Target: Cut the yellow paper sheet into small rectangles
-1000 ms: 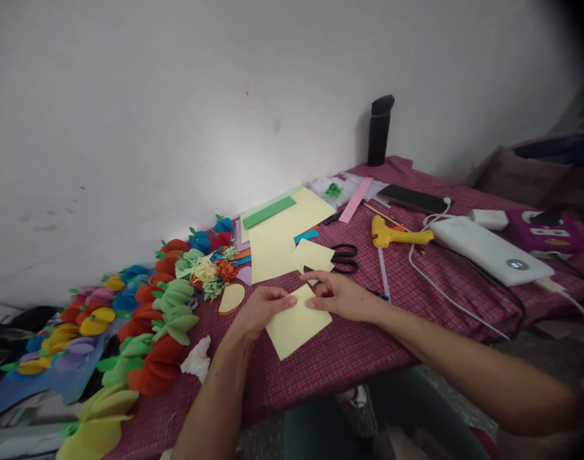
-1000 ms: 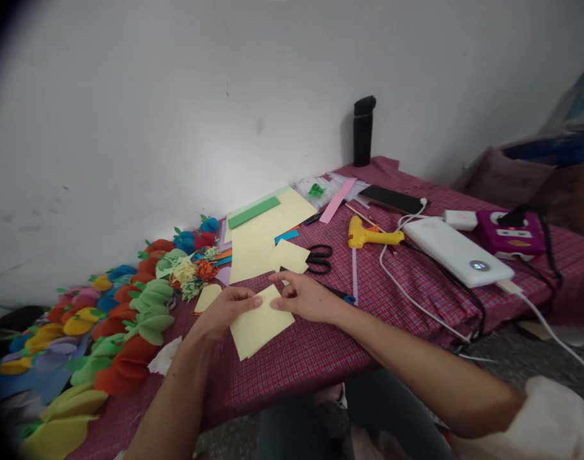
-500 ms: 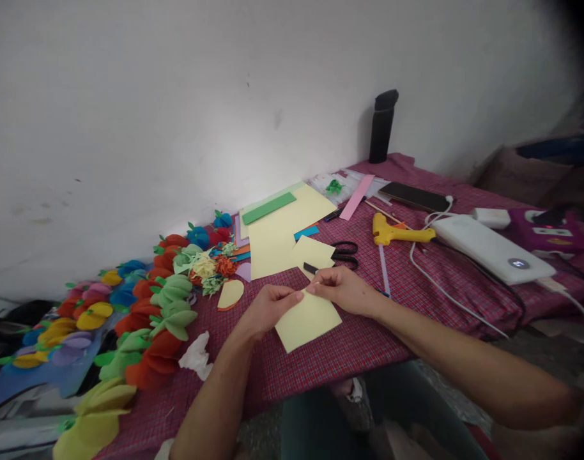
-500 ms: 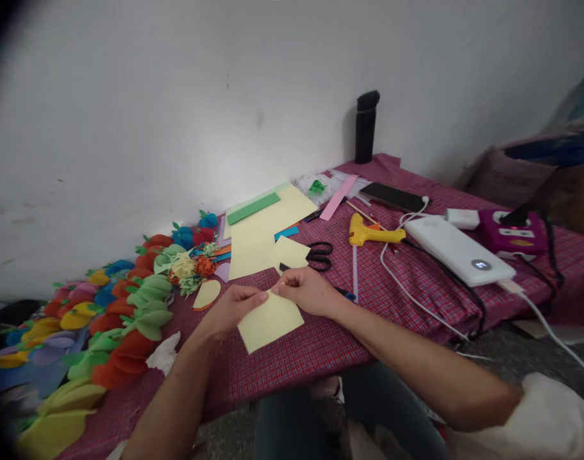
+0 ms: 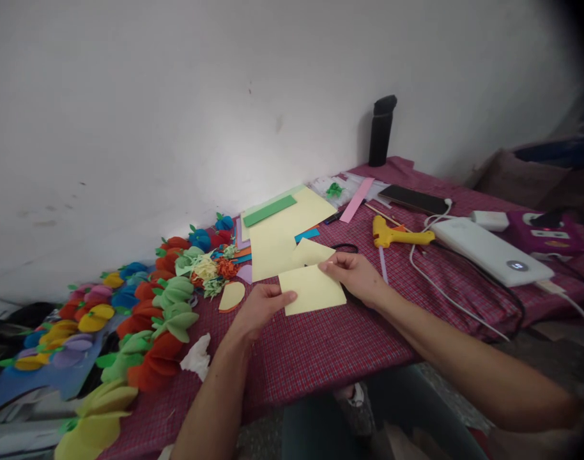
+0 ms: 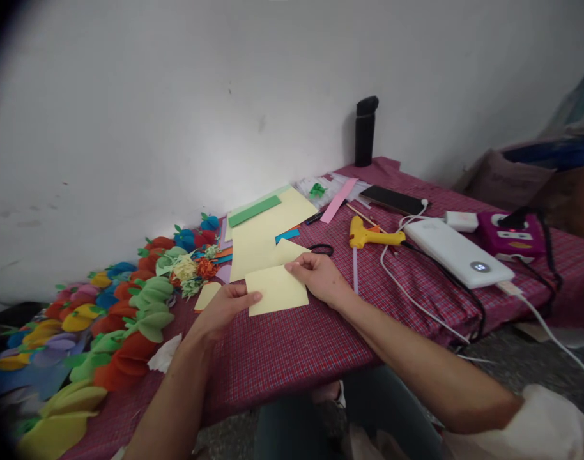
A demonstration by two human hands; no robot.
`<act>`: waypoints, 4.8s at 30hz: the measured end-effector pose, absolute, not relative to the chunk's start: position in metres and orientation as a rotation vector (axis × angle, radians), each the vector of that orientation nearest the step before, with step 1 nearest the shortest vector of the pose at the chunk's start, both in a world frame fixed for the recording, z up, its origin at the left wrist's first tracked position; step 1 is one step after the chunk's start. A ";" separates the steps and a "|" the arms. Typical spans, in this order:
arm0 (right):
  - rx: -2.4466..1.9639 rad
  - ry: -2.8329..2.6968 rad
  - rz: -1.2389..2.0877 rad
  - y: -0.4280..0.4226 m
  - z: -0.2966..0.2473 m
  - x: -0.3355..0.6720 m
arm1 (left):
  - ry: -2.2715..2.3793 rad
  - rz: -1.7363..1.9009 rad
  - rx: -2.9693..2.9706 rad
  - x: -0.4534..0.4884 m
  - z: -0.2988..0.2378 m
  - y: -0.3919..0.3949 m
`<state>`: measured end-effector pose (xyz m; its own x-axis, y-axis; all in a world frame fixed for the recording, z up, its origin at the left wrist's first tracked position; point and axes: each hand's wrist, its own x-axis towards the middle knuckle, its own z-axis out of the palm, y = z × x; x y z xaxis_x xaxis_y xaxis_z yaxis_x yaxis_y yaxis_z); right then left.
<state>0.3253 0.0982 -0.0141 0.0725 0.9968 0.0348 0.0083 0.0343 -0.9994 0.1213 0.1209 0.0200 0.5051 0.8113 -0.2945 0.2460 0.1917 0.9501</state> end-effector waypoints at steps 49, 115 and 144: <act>-1.049 -1.120 1.599 0.089 -0.003 0.330 | 1.024 0.605 1.506 0.102 0.028 0.131; -1.284 -1.883 1.041 0.051 -0.006 0.335 | 0.965 0.210 1.883 0.093 0.040 0.109; -1.379 -1.745 1.079 0.020 -0.021 0.297 | 1.315 0.308 1.704 0.107 0.039 0.118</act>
<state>0.2969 0.0198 -0.0206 -0.2292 0.9734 0.0039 0.4314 0.1051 -0.8960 0.1075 0.1176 0.0393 0.3954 0.8595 -0.3238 0.6261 0.0057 0.7797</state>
